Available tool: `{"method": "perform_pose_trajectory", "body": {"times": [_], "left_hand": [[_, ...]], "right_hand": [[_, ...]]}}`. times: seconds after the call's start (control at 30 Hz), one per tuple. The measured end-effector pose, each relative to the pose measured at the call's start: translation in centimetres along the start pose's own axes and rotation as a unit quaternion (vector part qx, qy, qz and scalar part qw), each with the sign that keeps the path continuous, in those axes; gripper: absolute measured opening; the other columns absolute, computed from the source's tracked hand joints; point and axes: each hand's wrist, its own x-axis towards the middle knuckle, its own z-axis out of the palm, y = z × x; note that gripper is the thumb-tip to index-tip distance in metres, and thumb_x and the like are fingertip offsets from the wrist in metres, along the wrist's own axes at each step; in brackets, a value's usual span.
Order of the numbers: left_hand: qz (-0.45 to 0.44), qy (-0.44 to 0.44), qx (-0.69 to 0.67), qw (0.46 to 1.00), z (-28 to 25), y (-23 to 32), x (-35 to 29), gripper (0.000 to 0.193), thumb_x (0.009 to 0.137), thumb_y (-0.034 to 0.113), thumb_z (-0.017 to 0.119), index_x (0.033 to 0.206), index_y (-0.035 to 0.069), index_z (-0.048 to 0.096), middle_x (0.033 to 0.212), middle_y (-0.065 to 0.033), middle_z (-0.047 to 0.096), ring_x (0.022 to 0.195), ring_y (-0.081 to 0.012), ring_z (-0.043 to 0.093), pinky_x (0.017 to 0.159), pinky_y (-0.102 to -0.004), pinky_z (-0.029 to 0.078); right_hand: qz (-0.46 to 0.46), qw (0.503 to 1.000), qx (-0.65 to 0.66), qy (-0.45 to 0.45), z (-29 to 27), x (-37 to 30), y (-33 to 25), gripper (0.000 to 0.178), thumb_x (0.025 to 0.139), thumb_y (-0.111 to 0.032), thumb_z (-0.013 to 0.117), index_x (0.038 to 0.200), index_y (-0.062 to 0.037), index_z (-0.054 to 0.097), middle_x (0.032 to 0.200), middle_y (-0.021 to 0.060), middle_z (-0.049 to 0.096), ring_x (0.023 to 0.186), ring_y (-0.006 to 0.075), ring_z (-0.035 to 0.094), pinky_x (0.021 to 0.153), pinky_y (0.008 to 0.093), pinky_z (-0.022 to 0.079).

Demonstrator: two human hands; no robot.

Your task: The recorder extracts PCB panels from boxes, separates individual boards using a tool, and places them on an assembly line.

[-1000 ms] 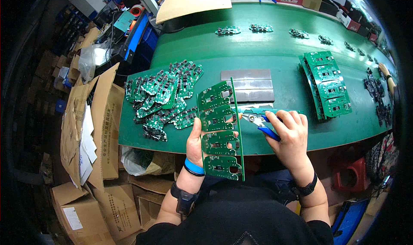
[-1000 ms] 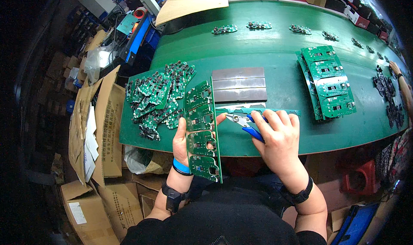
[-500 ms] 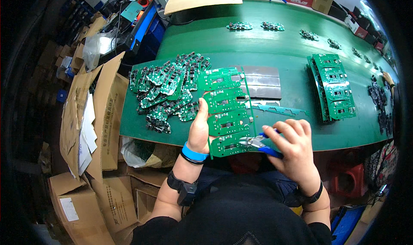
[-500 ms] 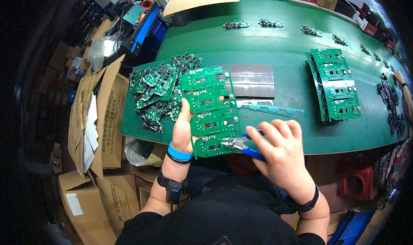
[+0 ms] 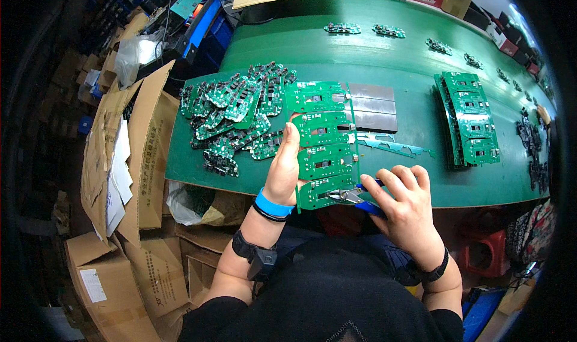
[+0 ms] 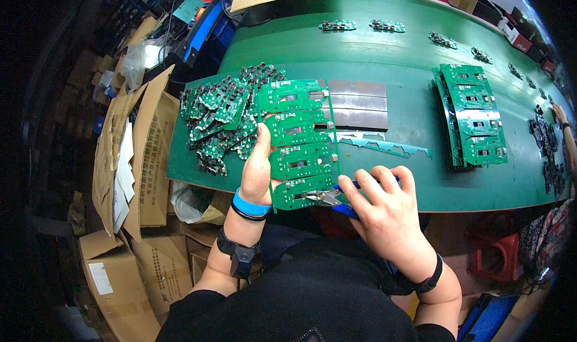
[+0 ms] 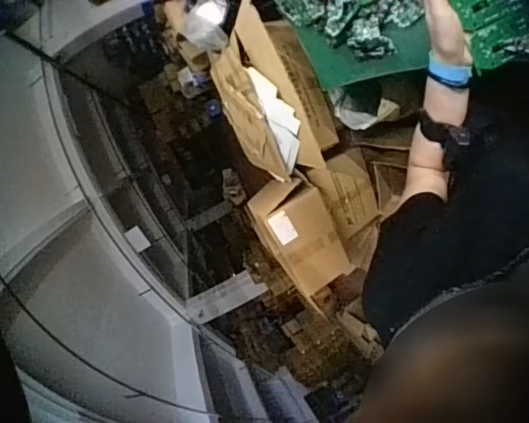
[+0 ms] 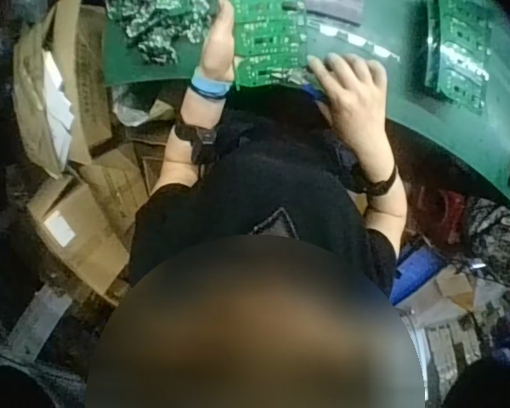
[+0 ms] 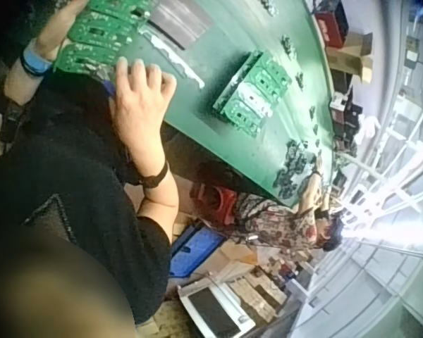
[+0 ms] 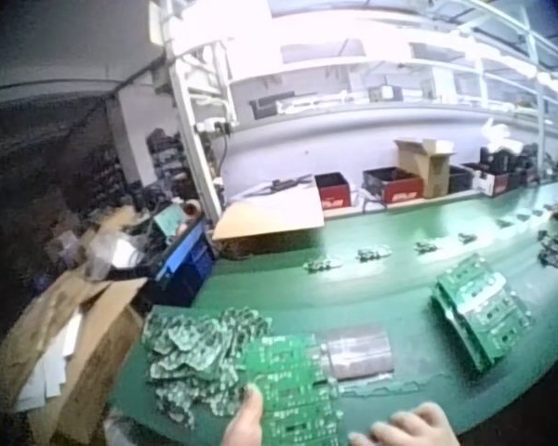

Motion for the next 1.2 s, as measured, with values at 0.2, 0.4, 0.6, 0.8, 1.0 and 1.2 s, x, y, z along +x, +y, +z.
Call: {"method": "perform_pose_trajectory", "body": {"times": [0.2,0.4,0.6,0.8,1.0,1.2], "left_hand": [[0.002,0.003,-0.011,1.000,0.39,0.17,0.03,0.051,0.097,0.045,0.020,0.130,0.009,0.035,0.117,-0.0132,0.052,0.101,-0.0254,0.059,0.081,-0.0415,0.053],[-0.001,-0.015,-0.015,1.000,0.50,0.33,0.01,0.054,0.096,0.047,0.020,0.130,0.008,0.036,0.116,-0.0147,0.053,0.099,-0.0277,0.060,0.080,-0.0435,0.054],[-0.015,-0.016,-0.032,0.999,0.39,0.46,-0.02,0.053,0.096,0.046,0.018,0.129,0.008,0.036,0.116,-0.0147,0.053,0.098,-0.0286,0.060,0.079,-0.0436,0.054],[-0.001,0.023,-0.024,0.999,0.35,0.33,0.04,0.048,0.097,0.043,0.019,0.127,0.010,0.037,0.116,-0.0139,0.053,0.098,-0.0274,0.060,0.079,-0.0425,0.054],[-0.010,0.013,-0.030,0.999,0.17,0.33,0.03,0.048,0.097,0.043,0.019,0.127,0.010,0.037,0.115,-0.0131,0.054,0.098,-0.0247,0.060,0.080,-0.0412,0.054],[-0.010,0.012,-0.009,1.000,-0.37,-0.02,0.29,0.062,0.094,0.053,0.019,0.132,0.006,0.037,0.123,-0.0172,0.051,0.107,-0.0311,0.055,0.087,-0.0473,0.049]], "right_hand": [[-0.002,1.000,0.000,-0.003,-0.35,0.15,0.05,0.058,0.055,-0.018,0.073,0.109,-0.0110,0.056,0.100,0.0044,0.052,0.094,0.0220,0.049,0.084,0.0398,0.034],[-0.006,1.000,-0.002,-0.005,-0.39,0.21,0.02,0.059,0.055,-0.018,0.073,0.111,-0.0107,0.056,0.102,0.0050,0.052,0.095,0.0221,0.049,0.085,0.0403,0.034],[-0.009,1.000,-0.015,-0.007,-0.18,0.12,-0.07,0.060,0.054,-0.018,0.072,0.111,-0.0105,0.055,0.102,0.0050,0.052,0.095,0.0220,0.049,0.086,0.0404,0.034],[-0.013,1.000,-0.015,-0.003,-0.21,0.29,-0.05,0.060,0.054,-0.019,0.073,0.111,-0.0107,0.055,0.102,0.0047,0.052,0.095,0.0220,0.049,0.086,0.0400,0.034],[-0.008,1.000,-0.005,-0.021,-0.30,0.30,0.01,0.063,0.053,-0.021,0.074,0.112,-0.0115,0.055,0.102,0.0046,0.052,0.095,0.0223,0.049,0.085,0.0403,0.034],[0.000,1.000,0.002,-0.027,-0.05,0.17,0.11,0.062,0.054,-0.021,0.074,0.113,-0.0117,0.055,0.102,0.0045,0.052,0.095,0.0227,0.049,0.084,0.0405,0.034]]}}
